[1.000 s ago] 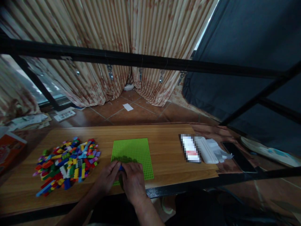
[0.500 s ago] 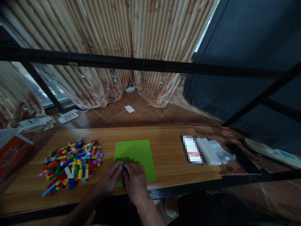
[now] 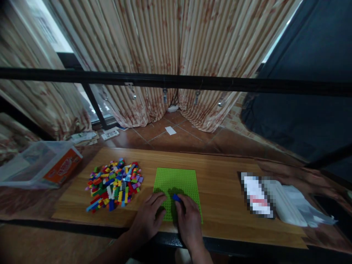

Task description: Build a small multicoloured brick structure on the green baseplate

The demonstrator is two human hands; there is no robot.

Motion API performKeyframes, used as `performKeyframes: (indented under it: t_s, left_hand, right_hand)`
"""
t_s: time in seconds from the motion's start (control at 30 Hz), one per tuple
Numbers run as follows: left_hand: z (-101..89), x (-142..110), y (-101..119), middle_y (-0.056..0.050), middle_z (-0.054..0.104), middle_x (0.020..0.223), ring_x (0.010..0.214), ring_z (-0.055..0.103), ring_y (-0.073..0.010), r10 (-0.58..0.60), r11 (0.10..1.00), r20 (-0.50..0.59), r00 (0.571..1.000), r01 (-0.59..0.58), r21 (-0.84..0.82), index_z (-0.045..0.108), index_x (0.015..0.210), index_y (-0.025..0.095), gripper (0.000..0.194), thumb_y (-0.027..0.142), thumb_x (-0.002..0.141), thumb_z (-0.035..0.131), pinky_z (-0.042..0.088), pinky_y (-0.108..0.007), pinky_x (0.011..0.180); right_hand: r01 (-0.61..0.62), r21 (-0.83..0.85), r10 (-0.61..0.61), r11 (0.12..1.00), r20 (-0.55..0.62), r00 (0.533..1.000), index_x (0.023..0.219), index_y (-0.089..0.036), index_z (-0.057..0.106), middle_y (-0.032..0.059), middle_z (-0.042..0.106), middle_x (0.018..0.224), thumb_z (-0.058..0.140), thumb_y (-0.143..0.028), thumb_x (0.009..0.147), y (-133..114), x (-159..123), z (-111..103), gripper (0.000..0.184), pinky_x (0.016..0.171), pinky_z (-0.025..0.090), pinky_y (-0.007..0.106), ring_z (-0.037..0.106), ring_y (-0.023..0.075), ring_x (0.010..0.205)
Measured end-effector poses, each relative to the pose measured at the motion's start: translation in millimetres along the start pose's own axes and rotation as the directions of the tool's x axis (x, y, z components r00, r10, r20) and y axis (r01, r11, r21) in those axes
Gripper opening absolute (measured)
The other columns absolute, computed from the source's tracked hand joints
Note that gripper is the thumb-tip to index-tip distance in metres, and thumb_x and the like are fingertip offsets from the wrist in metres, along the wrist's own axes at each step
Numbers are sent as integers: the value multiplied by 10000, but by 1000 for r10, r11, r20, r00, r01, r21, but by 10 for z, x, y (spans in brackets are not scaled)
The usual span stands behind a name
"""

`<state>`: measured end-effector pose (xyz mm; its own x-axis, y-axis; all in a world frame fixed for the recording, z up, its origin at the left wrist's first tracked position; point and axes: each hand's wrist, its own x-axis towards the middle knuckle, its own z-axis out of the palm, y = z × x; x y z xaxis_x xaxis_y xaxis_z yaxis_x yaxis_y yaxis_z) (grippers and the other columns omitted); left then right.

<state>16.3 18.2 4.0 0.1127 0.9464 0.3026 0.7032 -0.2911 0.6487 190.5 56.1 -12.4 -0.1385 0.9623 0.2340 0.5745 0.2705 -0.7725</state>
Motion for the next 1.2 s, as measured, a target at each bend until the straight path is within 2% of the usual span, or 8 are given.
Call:
performKeyframes:
  t_s: [0.13, 0.27, 0.43, 0.6, 0.7, 0.83, 1.0, 1.2]
  left_hand:
    - [-12, -17, 27, -100, 608, 1240, 1133, 561, -255, 47, 998, 13, 999, -48, 48, 585, 1182, 205, 339, 123, 861, 511, 477, -452, 1009]
    - [-25, -18, 36, -108, 593, 1240, 1141, 542, -262, 62, 997, 16, 998, -62, 46, 571, 1180, 179, 326, 132, 864, 509, 468, -460, 1010]
    - [0, -35, 43, -110, 589, 1236, 1143, 532, -255, 64, 998, 19, 998, -65, 22, 566, 1167, 167, 311, 150, 857, 534, 464, -439, 1013]
    - [-38, -109, 52, -113, 595, 1226, 1155, 531, -236, 89, 996, -130, 988, -87, 19, 555, 1176, 159, 322, 132, 856, 533, 457, -412, 1016]
    - [-189, -221, -28, -112, 610, 1178, 1102, 552, -233, 20, 997, -298, 954, 3, 76, 560, 1167, 172, 304, 129, 869, 516, 480, -411, 961]
    - [-558, -467, -226, -97, 625, 1094, 1004, 580, -221, -129, 955, -470, 873, 237, 178, 580, 1113, 191, 245, 123, 894, 494, 502, -392, 881]
    - [-922, -836, -434, -78, 618, 1089, 1013, 570, -228, -228, 886, -498, 837, 390, 250, 581, 1112, 205, 226, 165, 895, 535, 493, -400, 886]
    - [-916, -968, -528, -84, 621, 1094, 1010, 557, -255, -302, 826, -468, 830, 473, 306, 598, 1109, 200, 261, 197, 848, 608, 490, -432, 887]
  right_hand:
    - [-2, 23, 2, 1000, 1, 1000, 1101, -183, 662, 119, 690, 1090, 444, -443, 947, -11, 106, -57, 372, 927, 492, 427, 639, 233, 1019]
    - [78, -14, -78, 997, -21, 997, 1071, -202, 676, 116, 680, 1099, 466, -469, 930, 19, 348, -106, 368, 933, 487, 435, 630, 240, 1028]
    - [170, -82, -171, 982, 5, 985, 1083, -204, 669, 113, 673, 1080, 462, -472, 933, 52, 522, 37, 370, 936, 475, 437, 608, 247, 1025]
    - [211, -140, -211, 967, 15, 977, 1058, -192, 668, 120, 676, 1053, 428, -516, 936, 118, 477, 192, 421, 917, 471, 444, 601, 262, 1006]
    - [201, -148, -202, 968, 4, 979, 1052, -189, 667, 119, 678, 1052, 432, -551, 924, 171, 467, 184, 450, 903, 477, 438, 608, 258, 984]
    - [197, -155, -199, 968, 1, 980, 1052, -186, 669, 124, 676, 1059, 432, -584, 909, 205, 476, 148, 485, 886, 484, 425, 613, 254, 962]
    - [194, -190, -196, 962, 9, 981, 1046, -177, 673, 131, 675, 1060, 400, -612, 906, 190, 469, 138, 532, 877, 488, 427, 618, 255, 947]
    - [205, -176, -208, 963, 1, 978, 1044, -175, 675, 127, 674, 1035, 431, -610, 896, 189, 466, 137, 520, 881, 490, 421, 619, 251, 946]
